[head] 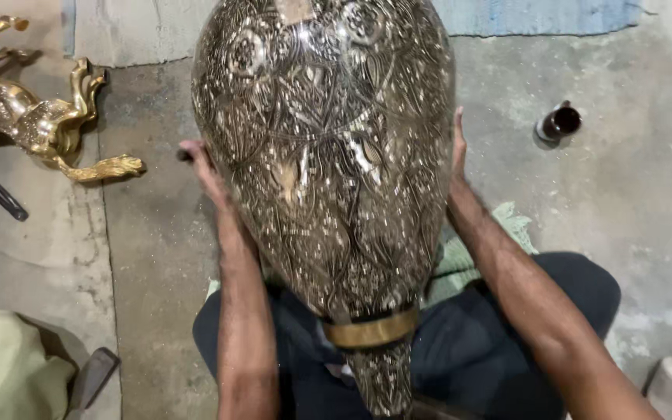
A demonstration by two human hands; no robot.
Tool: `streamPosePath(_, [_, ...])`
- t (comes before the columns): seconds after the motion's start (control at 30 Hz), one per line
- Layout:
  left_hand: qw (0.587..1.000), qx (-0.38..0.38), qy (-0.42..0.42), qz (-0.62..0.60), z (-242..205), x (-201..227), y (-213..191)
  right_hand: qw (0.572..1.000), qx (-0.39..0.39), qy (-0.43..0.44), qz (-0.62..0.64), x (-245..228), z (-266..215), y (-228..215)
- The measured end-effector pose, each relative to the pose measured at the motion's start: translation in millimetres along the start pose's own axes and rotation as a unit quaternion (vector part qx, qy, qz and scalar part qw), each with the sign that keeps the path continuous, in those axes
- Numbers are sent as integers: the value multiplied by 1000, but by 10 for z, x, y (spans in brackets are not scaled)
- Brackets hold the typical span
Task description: The person sits cross-legged on the floor and uses a chisel and wooden mallet to engrave intricate patterns onto a large brass vase. They repeatedly strike the chisel against the vase's surface to create detailed designs.
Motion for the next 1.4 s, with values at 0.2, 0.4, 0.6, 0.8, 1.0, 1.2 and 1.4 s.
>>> streamPosePath(0.2, [965, 33, -257, -43, -477, 1516, -874, 967, -169, 67, -178, -937, -1005, -642])
streamPosePath(0.4, [910, 46, -410, -48, -1369, 3028, -1225, 766, -419, 213, -438, -1739, -3403, -1201])
streamPosePath(0.6, [884, -83, -457, -61, -1905, 3755, -905, 614, -424, 86, -660, -1582, -4400, -1317])
streamPosePath(0.8, [832, -204, -482, -185, -2008, 4001, -539, 635, -412, 143, -638, -1687, -4528, -1770])
streamPosePath(1.0, [840, -296, -444, -100, -1936, 4030, -214, 682, -438, 84, -580, -1648, -4696, -1905])
streamPosePath(1.2, [840, -342, -411, -91, -1973, 3994, -80, 653, -347, 489, -462, -1837, -4546, -3118])
streamPosePath(1.4, [869, -369, -329, 6, -2068, 4008, 120, 925, -321, 135, -151, -1726, -4645, -3421])
Point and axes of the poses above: each hand's wrist, its own z-axis towards the middle knuckle, its own y-axis out of the palm, x = y × z, the point moved 1 cm from there along z, towards the middle knuckle, and after that the axes turned 2 degrees about -y, right-handed, at the moved point
